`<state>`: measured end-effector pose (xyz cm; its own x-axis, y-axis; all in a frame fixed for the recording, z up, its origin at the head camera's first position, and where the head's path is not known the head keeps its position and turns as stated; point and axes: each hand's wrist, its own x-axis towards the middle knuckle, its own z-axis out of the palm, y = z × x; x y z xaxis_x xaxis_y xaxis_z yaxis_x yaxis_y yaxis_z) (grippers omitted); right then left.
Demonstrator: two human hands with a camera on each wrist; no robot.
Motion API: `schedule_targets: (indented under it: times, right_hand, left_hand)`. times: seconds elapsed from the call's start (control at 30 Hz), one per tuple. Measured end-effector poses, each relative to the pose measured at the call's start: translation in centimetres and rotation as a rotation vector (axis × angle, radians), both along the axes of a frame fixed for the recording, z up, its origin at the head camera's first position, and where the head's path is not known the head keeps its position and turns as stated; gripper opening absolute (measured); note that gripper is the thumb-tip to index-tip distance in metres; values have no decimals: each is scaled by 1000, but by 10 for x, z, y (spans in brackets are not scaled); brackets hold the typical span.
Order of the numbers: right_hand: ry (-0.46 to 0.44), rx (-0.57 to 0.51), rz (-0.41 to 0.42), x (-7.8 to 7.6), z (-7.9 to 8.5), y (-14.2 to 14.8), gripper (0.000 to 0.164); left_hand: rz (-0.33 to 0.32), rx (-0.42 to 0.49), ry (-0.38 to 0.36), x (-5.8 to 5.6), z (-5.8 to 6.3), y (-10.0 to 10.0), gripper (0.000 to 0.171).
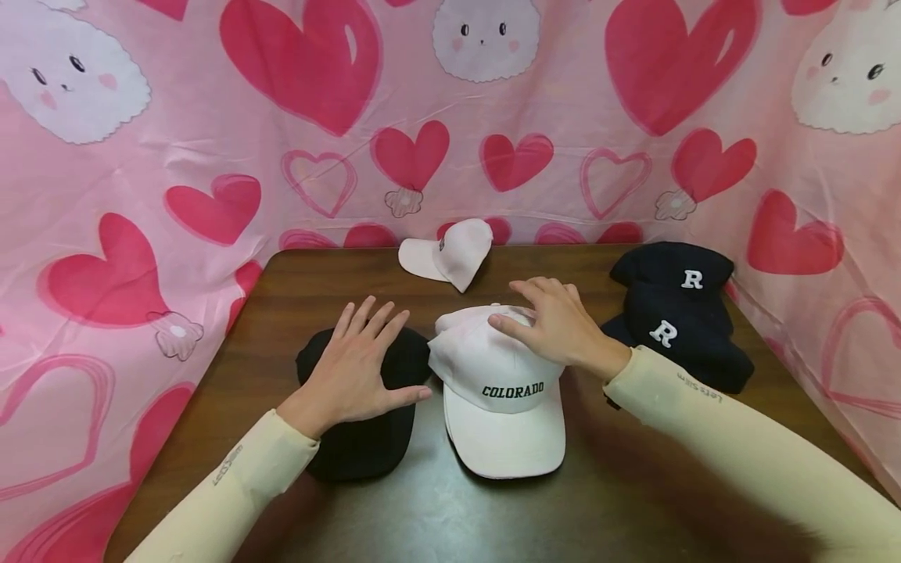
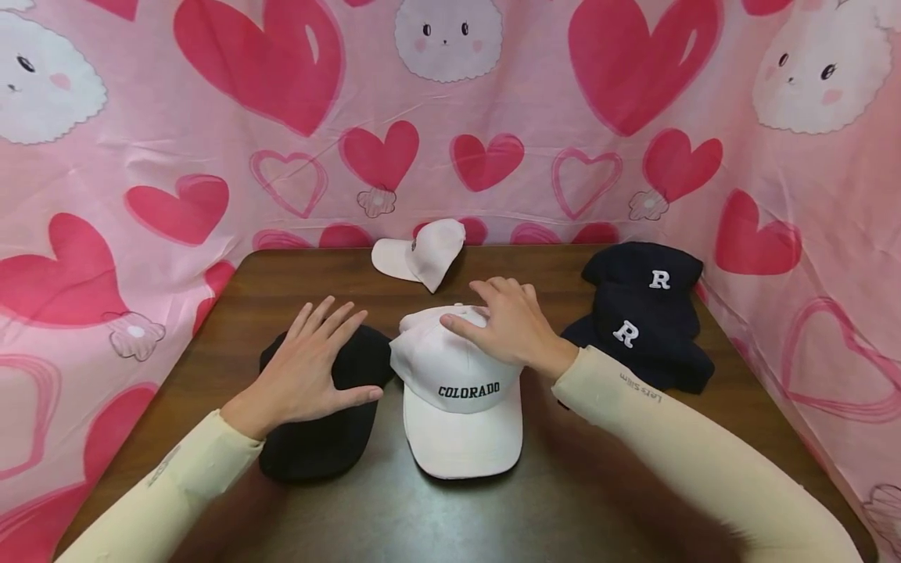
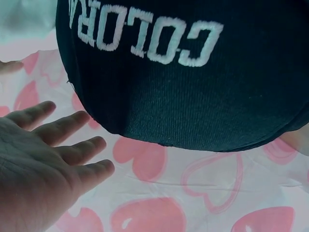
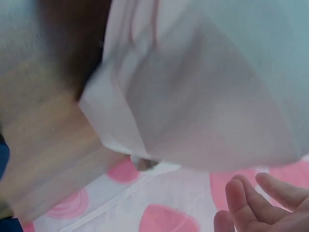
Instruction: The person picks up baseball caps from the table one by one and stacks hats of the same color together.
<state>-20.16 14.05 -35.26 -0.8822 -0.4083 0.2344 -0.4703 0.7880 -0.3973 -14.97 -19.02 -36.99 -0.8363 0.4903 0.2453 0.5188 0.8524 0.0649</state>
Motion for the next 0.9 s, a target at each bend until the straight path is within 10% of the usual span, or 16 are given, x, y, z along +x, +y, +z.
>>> schedule_targets:
  times: [0.9]
  right_hand:
    - [-184, 18, -97, -123, 31, -11, 81]
  left_hand:
    - [36, -17, -95, -24, 13, 10, 114]
